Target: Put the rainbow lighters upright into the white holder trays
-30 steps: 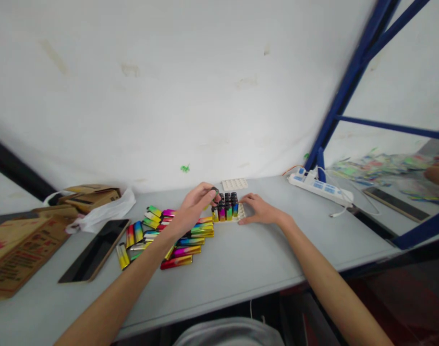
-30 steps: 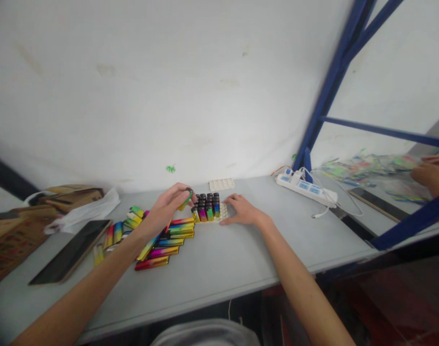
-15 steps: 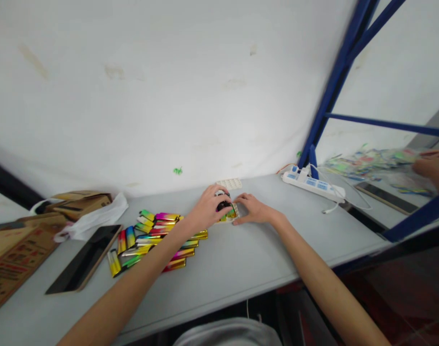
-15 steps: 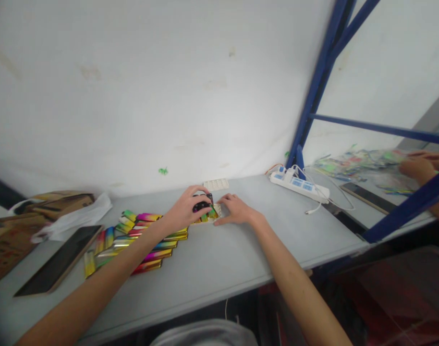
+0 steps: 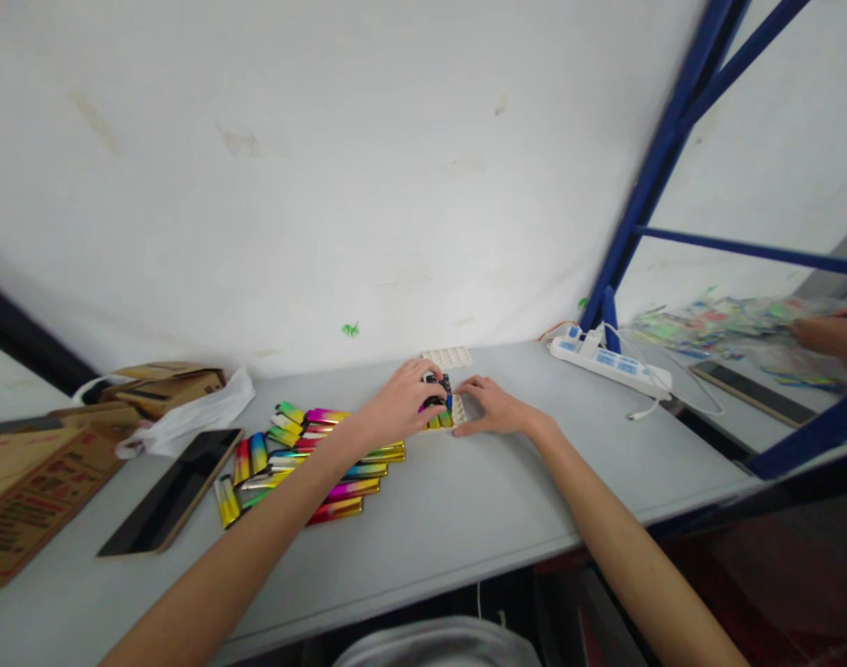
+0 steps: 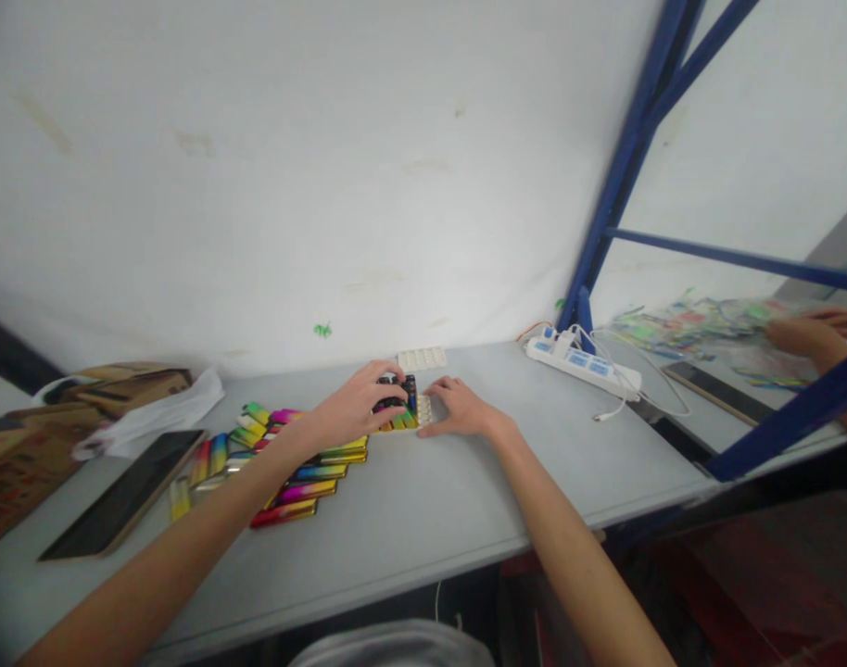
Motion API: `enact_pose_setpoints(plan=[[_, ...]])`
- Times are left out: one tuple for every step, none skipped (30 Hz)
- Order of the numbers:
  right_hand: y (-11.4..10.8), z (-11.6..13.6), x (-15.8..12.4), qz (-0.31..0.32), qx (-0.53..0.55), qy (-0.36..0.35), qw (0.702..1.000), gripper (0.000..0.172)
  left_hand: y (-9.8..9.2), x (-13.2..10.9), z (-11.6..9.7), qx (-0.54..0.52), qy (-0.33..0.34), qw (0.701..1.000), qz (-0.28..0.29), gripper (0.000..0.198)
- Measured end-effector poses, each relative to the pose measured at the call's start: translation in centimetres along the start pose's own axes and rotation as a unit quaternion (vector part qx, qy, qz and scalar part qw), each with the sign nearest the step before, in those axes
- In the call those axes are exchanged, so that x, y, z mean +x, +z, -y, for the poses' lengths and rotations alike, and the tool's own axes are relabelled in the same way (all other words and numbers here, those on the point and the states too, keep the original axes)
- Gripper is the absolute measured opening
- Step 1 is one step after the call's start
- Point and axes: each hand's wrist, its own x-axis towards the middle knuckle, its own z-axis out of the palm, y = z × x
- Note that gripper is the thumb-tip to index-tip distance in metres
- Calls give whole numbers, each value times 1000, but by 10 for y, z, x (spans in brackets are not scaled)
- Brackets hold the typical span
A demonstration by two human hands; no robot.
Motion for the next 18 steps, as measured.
enact_pose_setpoints(plan=[[0, 0, 0, 1, 0, 1, 1000, 77, 0, 2, 0, 7, 7, 1000, 7, 11], [0, 0, 0, 1, 0, 1, 1000, 78, 2, 3, -1, 14, 10, 1000, 12, 11], [0, 0, 0, 0, 1, 2, 1000, 78, 5, 5, 0, 21, 11, 1000, 17, 11], [0, 1, 0, -1, 1, 2, 1000, 78, 9, 6, 0, 24, 8, 999, 21, 11], [0, 1, 0, -2, 2, 2, 1000, 78, 13, 7, 0, 24, 4, 999, 23, 12], [-1, 2, 0, -2, 3, 1, 1000, 78, 17, 7, 1, 21, 0, 1000, 22, 14], [-1, 3, 0, -1, 3, 0, 1000, 77, 21, 6, 2, 14, -2, 1000, 19, 17], [-1, 4, 0, 0, 2, 0, 1000, 78, 23, 5, 3, 2, -1, 1000, 13, 21], [-2, 5, 0, 1, 0, 2, 1000, 78, 23, 4, 4, -15, 0, 1000, 6, 25], [-2, 6, 0, 1, -2, 5, 1000, 79, 21, 3, 5, -36, -2, 999, -3, 30], [-2, 7, 0, -1, -4, 8, 1000, 79, 17, 0, 7, -58, -9, 998, -15, 36], [-3, 8, 0, -5, -4, 12, 1000, 78, 11, -3, 9, -78, -21, 996, -32, 40], [-3, 9, 0, -10, -3, 14, 1000, 77, 3, -7, 12, -92, -37, 994, -51, 42], [-3, 9, 0, -15, 0, 14, 1000, 76, -6, -12, 17, -100, -56, 991, -69, 40], [-3, 10, 0, -19, 3, 11, 1000, 74, -16, -18, 23, -100, -74, 989, -84, 36], [-3, 10, 0, -21, 5, 9, 1000, 73, -26, -26, 31, -95, -93, 987, -90, 29], [-4, 10, -1, -21, 6, 7, 1000, 73, -34, -35, 39, -87, -115, 986, -84, 24], [-4, 10, -1, -19, 6, 6, 1000, 73, -41, -45, 48, -81, -142, 984, -77, 22]])
